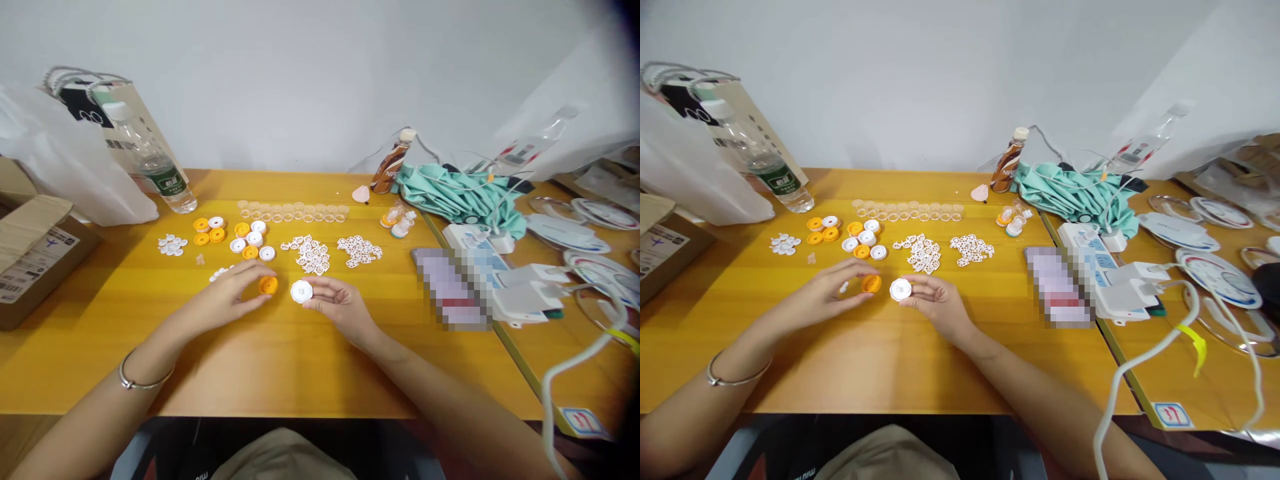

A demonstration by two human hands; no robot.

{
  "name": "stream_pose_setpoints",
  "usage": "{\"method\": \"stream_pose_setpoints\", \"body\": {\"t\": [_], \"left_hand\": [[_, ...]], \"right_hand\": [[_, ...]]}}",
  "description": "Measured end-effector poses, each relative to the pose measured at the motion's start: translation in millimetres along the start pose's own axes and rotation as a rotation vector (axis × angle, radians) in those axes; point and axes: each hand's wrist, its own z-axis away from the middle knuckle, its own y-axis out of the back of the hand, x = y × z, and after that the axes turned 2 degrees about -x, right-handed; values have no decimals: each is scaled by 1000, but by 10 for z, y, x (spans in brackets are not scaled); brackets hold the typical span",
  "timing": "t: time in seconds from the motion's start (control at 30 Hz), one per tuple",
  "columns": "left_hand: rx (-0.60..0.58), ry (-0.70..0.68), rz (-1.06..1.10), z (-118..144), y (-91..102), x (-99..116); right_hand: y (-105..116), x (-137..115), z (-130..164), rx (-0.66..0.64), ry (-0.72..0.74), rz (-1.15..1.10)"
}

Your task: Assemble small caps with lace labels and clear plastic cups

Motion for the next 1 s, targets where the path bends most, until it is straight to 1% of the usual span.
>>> {"method": "stream_pose_setpoints", "body": {"t": [0.07,0.13,0.23,0.3,0.37,0.47,0.53,0.63,0.8,0.9,1.0], "left_hand": [[-104,20,-42,0,-45,-69],[-159,35,-55,-2,-97,-118],[-192,53,-44,-5,-133,-148],[-191,51,-27,-9,-123,-134],[-134,28,-11,-17,-103,-83],[58,-45,27,-36,-102,51],[148,-88,58,-50,-135,144],[166,-115,82,-67,-219,226],[184,-33,102,-79,-323,229],[188,-5,83,-79,-345,230],[184,-26,35,-79,-377,245]], "right_hand": [[10,6,-2,-1,8,-10],[12,16,0,-4,6,-19],[3,20,7,-7,-4,-35],[-3,16,10,-4,-9,-34],[-4,15,7,-2,-12,-22],[2,31,-4,-11,-14,-7],[4,50,-10,-30,-20,-11],[-8,72,-11,-55,-36,-30],[-47,83,-5,-68,-29,-37],[-63,95,-4,-36,-34,-30],[-74,113,-7,9,-58,-38]]}}
